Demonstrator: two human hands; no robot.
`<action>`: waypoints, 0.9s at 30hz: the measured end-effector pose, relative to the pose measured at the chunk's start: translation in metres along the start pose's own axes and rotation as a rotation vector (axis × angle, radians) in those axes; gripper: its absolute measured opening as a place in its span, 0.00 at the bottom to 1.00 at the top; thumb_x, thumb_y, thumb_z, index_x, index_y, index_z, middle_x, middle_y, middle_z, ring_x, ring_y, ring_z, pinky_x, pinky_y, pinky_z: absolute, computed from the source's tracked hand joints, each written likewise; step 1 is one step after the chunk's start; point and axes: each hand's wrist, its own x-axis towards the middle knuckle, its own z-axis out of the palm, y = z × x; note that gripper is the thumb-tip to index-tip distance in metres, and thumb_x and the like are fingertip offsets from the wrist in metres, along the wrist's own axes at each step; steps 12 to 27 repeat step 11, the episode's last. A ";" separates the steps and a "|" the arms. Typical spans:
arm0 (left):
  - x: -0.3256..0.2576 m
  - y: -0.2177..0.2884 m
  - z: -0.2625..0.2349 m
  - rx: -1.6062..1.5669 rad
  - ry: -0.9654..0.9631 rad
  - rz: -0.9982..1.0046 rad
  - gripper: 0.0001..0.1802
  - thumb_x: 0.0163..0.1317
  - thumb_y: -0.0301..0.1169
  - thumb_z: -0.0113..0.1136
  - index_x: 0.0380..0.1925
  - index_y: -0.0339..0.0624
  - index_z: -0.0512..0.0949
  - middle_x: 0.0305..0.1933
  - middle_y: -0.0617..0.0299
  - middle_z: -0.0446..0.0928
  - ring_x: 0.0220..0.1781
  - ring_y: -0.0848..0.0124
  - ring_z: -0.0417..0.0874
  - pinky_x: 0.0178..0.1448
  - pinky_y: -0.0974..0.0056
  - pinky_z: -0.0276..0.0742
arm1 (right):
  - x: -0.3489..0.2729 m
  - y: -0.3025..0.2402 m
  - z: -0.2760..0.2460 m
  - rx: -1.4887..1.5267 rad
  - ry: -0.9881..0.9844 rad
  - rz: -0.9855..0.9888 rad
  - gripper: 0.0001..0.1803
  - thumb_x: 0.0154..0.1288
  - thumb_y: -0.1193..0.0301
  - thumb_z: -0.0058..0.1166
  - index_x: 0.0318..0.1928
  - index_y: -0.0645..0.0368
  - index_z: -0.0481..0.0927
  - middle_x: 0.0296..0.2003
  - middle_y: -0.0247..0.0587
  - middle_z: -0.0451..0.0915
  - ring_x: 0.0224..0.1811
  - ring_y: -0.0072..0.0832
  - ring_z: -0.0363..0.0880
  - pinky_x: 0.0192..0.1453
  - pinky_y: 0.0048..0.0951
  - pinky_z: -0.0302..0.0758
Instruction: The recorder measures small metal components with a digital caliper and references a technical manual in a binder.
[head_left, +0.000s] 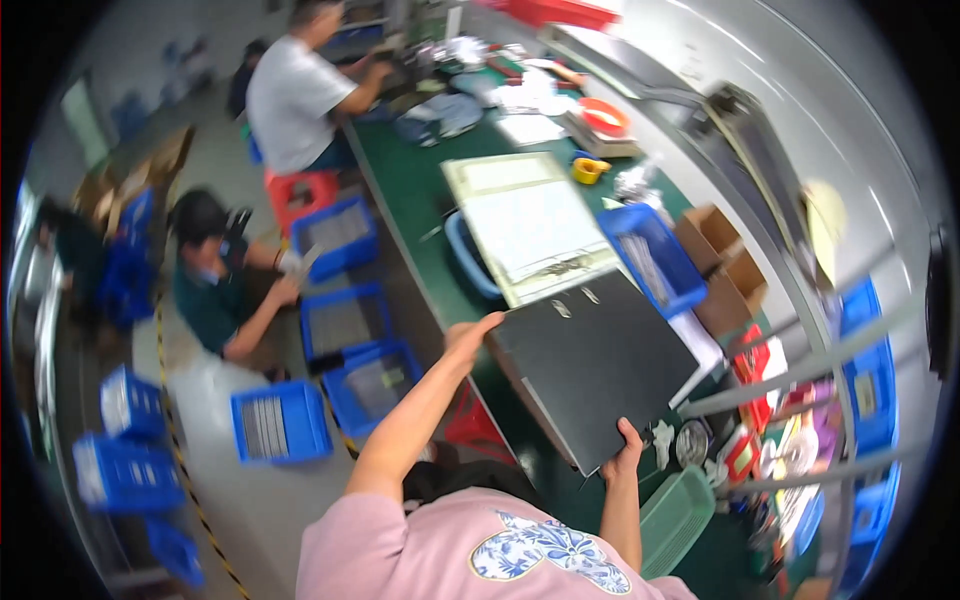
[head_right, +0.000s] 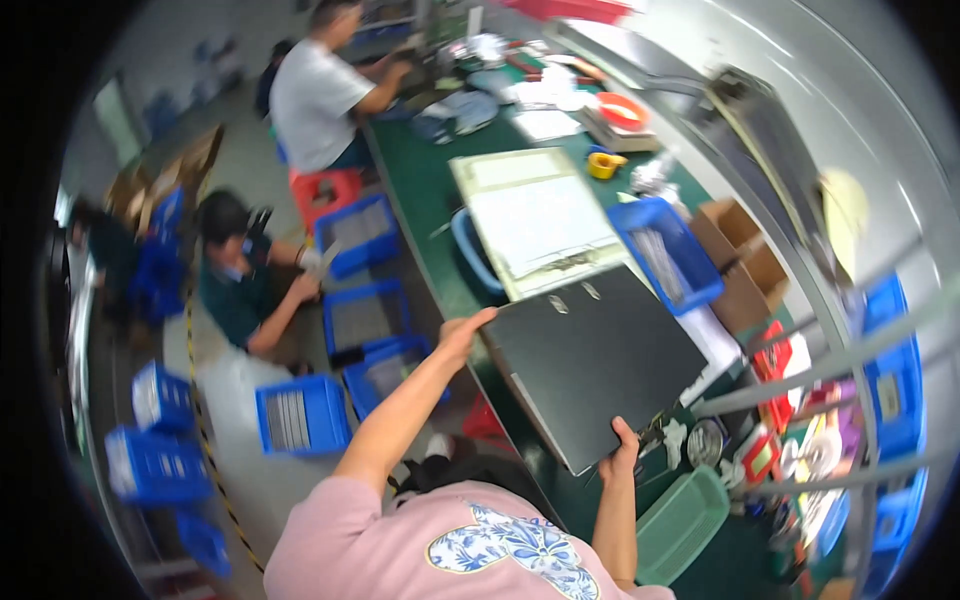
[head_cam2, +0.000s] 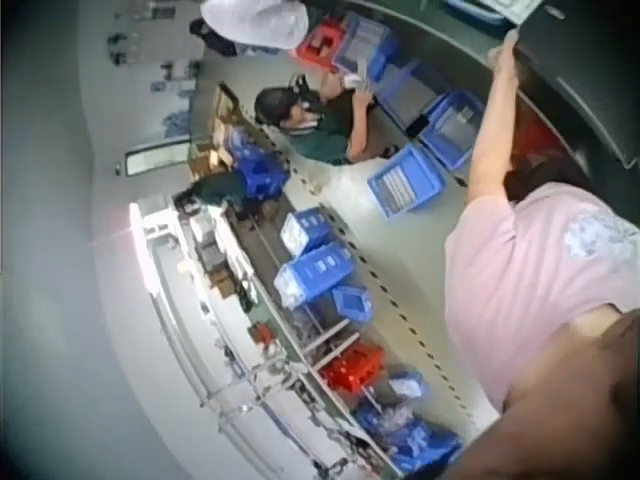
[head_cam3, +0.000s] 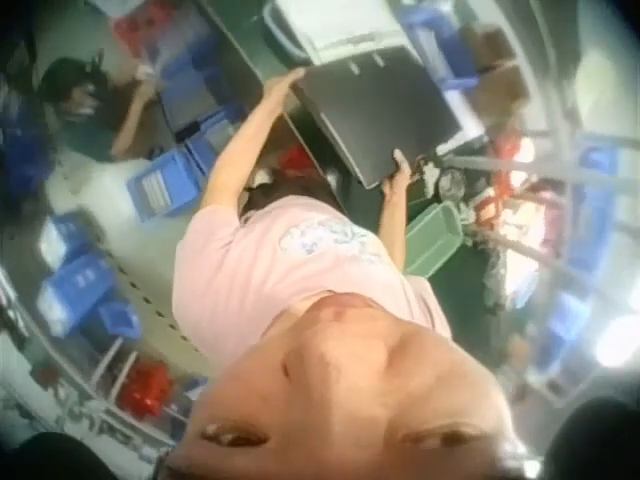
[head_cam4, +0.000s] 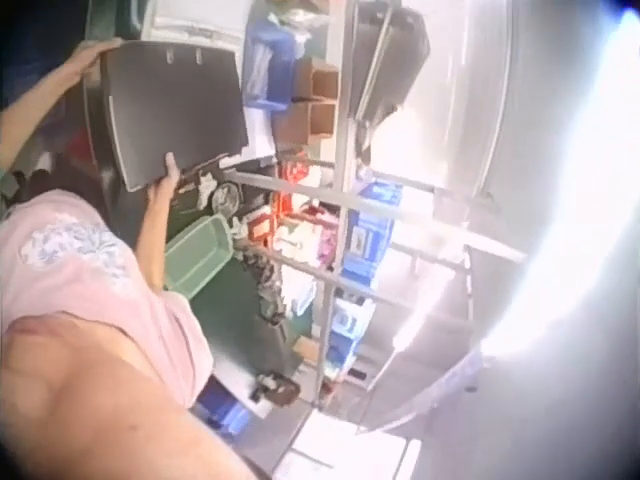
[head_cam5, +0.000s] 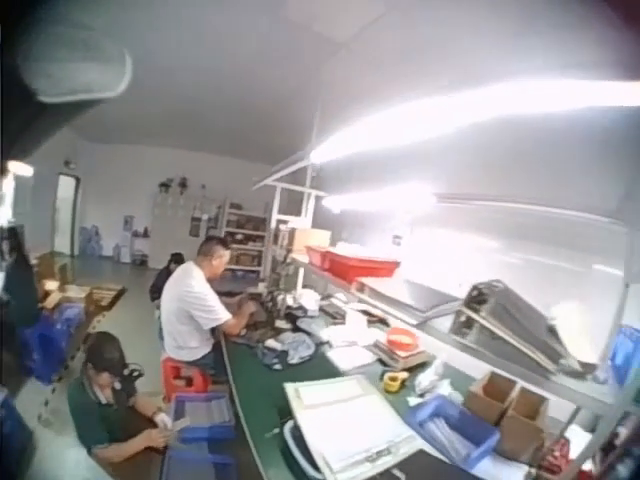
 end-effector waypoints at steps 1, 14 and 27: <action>-0.002 -0.007 -0.010 0.023 0.104 -0.025 0.17 0.42 0.42 0.61 0.18 0.38 0.75 0.14 0.67 0.68 0.12 0.78 0.64 0.16 0.72 0.56 | -0.010 -0.007 0.000 -0.006 -0.068 0.018 0.27 0.41 0.67 0.53 0.46 0.61 0.65 0.40 0.43 0.70 0.40 0.35 0.70 0.45 0.34 0.68; -0.103 0.067 -0.040 -0.282 0.100 0.284 0.18 0.48 0.46 0.53 0.29 0.42 0.71 0.23 0.68 0.73 0.19 0.81 0.72 0.19 0.77 0.65 | -0.032 -0.075 0.096 0.050 -0.673 -0.187 0.41 0.31 0.68 0.54 0.53 0.66 0.56 0.45 0.48 0.66 0.48 0.36 0.66 0.53 0.33 0.63; -0.103 0.067 -0.040 -0.282 0.100 0.284 0.18 0.48 0.46 0.53 0.29 0.42 0.71 0.23 0.68 0.73 0.19 0.81 0.72 0.19 0.77 0.65 | -0.032 -0.075 0.096 0.050 -0.673 -0.187 0.41 0.31 0.68 0.54 0.53 0.66 0.56 0.45 0.48 0.66 0.48 0.36 0.66 0.53 0.33 0.63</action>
